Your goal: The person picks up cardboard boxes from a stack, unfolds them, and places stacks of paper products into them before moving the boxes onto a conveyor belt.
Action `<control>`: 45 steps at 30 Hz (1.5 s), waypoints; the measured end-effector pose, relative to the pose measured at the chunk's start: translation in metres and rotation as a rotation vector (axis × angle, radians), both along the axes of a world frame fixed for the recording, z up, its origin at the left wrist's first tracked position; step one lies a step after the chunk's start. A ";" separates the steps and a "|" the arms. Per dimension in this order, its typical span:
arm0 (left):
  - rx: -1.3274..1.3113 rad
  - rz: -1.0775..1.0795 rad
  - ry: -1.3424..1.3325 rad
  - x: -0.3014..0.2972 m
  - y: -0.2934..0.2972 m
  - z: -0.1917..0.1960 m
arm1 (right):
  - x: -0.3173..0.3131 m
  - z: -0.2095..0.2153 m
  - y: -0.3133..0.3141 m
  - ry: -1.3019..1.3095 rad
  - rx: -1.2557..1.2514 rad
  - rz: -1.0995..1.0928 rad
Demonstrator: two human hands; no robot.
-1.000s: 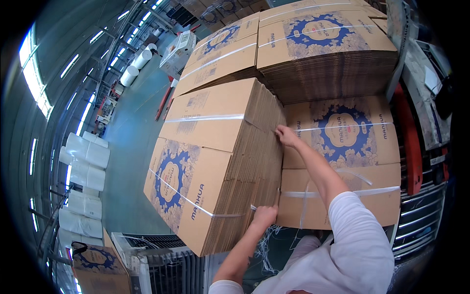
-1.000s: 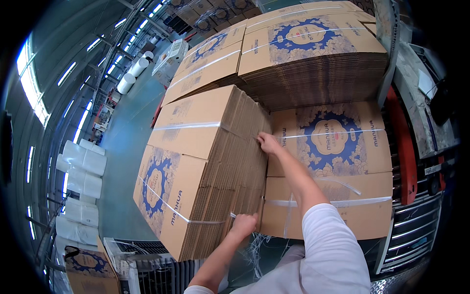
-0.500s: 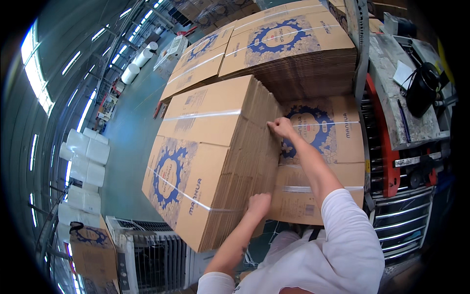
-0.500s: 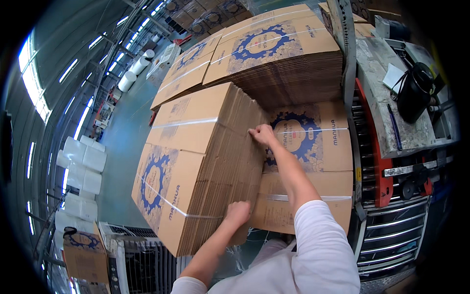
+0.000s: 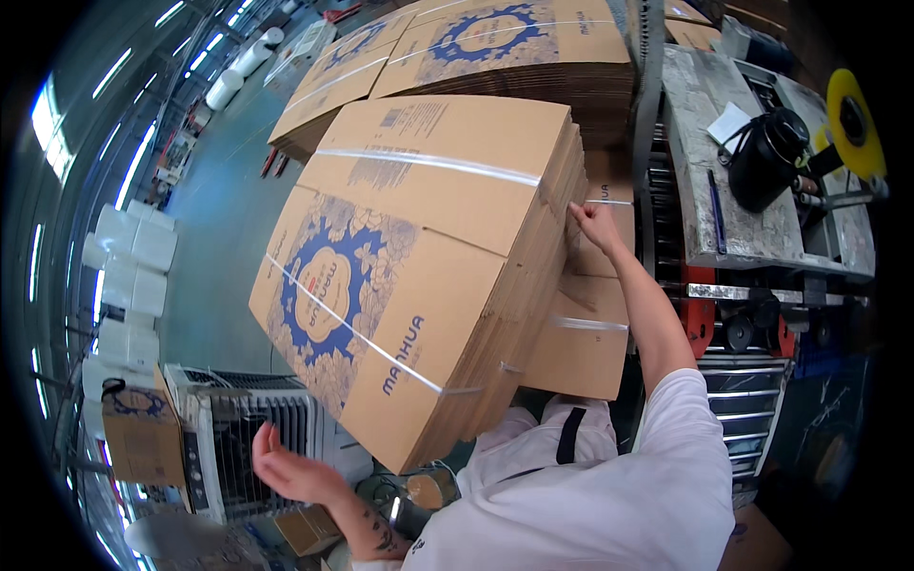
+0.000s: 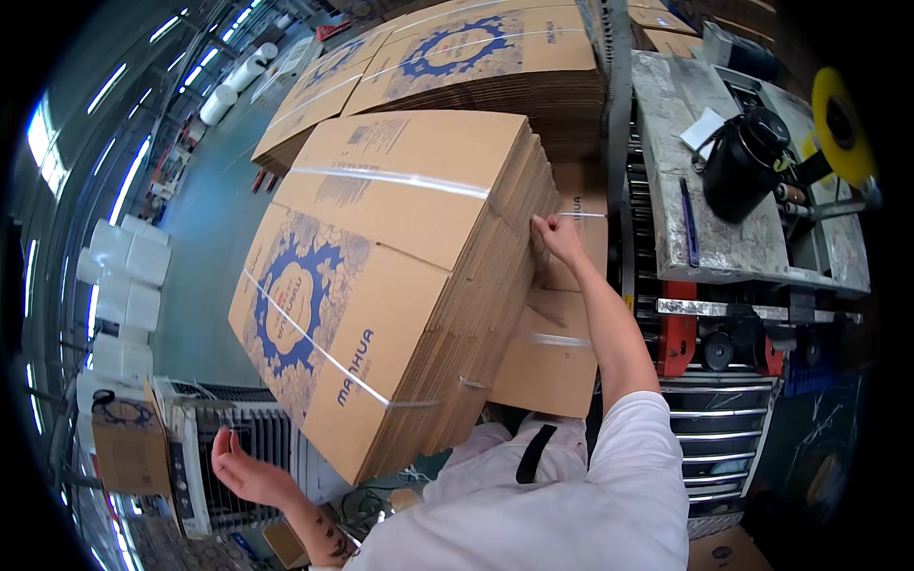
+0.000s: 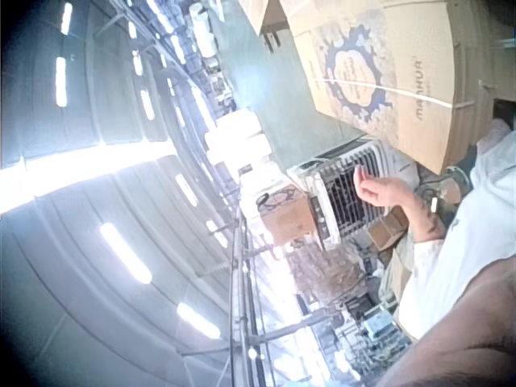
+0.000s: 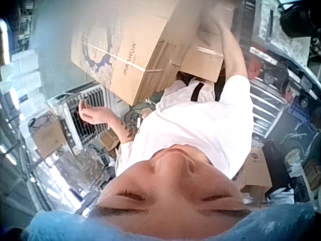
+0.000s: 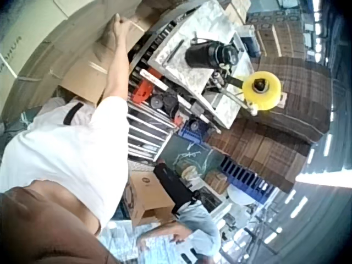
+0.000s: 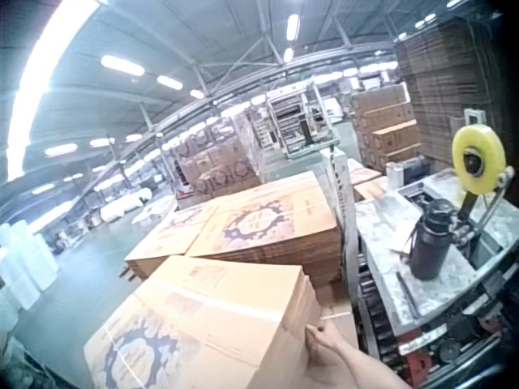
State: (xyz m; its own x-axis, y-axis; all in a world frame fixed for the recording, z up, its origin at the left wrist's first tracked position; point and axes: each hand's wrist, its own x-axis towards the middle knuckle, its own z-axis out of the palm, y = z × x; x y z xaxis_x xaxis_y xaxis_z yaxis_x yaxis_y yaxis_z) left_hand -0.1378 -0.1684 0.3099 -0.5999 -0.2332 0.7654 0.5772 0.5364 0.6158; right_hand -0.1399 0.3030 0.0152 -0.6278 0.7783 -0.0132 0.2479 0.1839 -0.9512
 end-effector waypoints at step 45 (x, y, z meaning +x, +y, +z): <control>-0.050 0.071 -0.298 -0.010 0.006 -0.123 | 0.001 0.019 0.032 -0.250 -0.189 -0.342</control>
